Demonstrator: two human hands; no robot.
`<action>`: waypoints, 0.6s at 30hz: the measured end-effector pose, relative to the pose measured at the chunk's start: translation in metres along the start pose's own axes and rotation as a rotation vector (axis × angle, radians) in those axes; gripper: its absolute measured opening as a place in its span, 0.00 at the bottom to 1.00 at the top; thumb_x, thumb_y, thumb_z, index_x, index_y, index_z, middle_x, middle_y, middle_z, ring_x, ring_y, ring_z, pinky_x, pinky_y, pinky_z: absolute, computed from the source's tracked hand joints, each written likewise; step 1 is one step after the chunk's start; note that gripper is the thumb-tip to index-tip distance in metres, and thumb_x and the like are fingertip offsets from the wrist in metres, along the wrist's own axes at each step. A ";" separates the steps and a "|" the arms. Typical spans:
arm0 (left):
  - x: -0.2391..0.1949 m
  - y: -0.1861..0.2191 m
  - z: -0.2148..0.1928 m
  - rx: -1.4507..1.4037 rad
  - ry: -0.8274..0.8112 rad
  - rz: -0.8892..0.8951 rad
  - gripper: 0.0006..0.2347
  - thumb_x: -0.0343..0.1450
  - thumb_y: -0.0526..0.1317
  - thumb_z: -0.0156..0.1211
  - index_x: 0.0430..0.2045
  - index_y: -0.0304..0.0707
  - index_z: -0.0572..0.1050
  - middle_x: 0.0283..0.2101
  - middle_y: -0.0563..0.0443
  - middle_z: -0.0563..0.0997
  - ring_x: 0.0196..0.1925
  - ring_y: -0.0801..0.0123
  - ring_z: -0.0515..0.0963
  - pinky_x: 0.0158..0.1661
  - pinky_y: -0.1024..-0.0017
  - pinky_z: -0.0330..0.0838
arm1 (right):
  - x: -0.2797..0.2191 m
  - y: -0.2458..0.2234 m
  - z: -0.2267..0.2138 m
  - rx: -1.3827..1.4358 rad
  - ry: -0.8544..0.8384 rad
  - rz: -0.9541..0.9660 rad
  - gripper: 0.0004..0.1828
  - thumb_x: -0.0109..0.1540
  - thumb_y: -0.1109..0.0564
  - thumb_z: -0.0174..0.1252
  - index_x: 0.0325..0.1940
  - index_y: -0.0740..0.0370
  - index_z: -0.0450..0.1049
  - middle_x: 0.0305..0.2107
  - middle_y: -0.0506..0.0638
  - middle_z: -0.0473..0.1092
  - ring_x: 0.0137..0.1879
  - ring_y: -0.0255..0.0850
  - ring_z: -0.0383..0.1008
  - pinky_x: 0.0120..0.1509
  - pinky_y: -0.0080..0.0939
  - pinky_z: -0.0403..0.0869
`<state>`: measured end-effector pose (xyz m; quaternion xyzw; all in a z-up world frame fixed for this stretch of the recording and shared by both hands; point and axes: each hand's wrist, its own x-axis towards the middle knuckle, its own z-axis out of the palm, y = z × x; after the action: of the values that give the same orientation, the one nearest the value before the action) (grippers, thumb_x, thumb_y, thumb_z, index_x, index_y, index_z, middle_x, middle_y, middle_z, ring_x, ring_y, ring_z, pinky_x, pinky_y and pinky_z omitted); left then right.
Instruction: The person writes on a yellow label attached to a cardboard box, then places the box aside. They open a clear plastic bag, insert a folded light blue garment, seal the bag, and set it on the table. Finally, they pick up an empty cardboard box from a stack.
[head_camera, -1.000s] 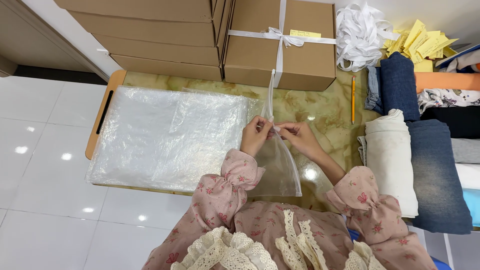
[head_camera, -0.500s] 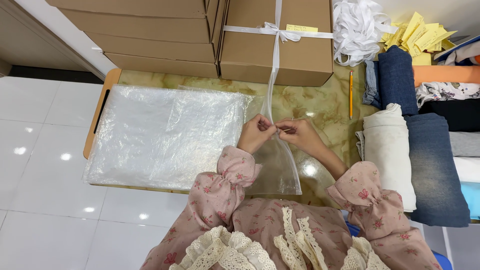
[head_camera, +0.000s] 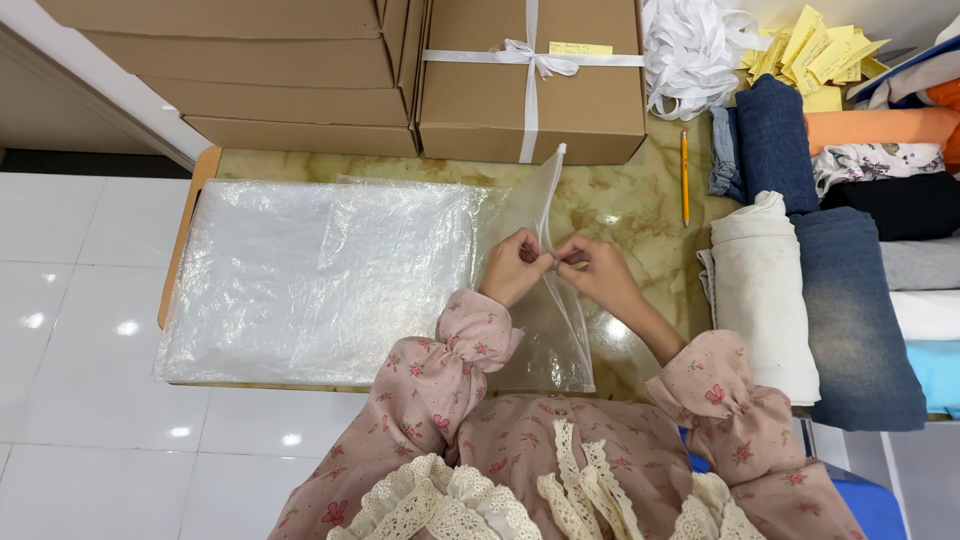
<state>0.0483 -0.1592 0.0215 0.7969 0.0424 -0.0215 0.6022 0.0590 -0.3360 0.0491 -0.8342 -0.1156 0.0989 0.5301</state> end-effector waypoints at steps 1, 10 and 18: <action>0.001 -0.001 0.001 0.000 -0.003 0.000 0.07 0.60 0.39 0.64 0.23 0.36 0.74 0.26 0.45 0.78 0.31 0.63 0.80 0.35 0.66 0.76 | 0.001 0.008 -0.002 0.000 0.002 0.002 0.11 0.55 0.66 0.66 0.42 0.68 0.79 0.36 0.60 0.78 0.40 0.43 0.81 0.39 0.40 0.81; 0.002 -0.007 0.009 -0.372 0.072 -0.235 0.07 0.65 0.39 0.55 0.26 0.34 0.68 0.28 0.39 0.74 0.30 0.60 0.79 0.33 0.68 0.84 | -0.004 0.138 -0.017 -0.129 0.257 0.346 0.20 0.56 0.61 0.63 0.47 0.68 0.63 0.34 0.65 0.74 0.37 0.57 0.79 0.31 0.55 0.79; 0.016 -0.010 0.070 -0.112 -0.132 -0.061 0.06 0.64 0.40 0.59 0.23 0.37 0.71 0.24 0.41 0.75 0.27 0.57 0.80 0.26 0.58 0.74 | 0.001 0.109 -0.017 -0.068 -0.061 -0.161 0.11 0.53 0.65 0.58 0.37 0.55 0.78 0.27 0.47 0.73 0.29 0.39 0.71 0.38 0.42 0.72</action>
<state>0.0645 -0.2229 -0.0081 0.7571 0.0280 -0.0897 0.6465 0.0745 -0.3946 -0.0425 -0.8363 -0.2017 0.0774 0.5038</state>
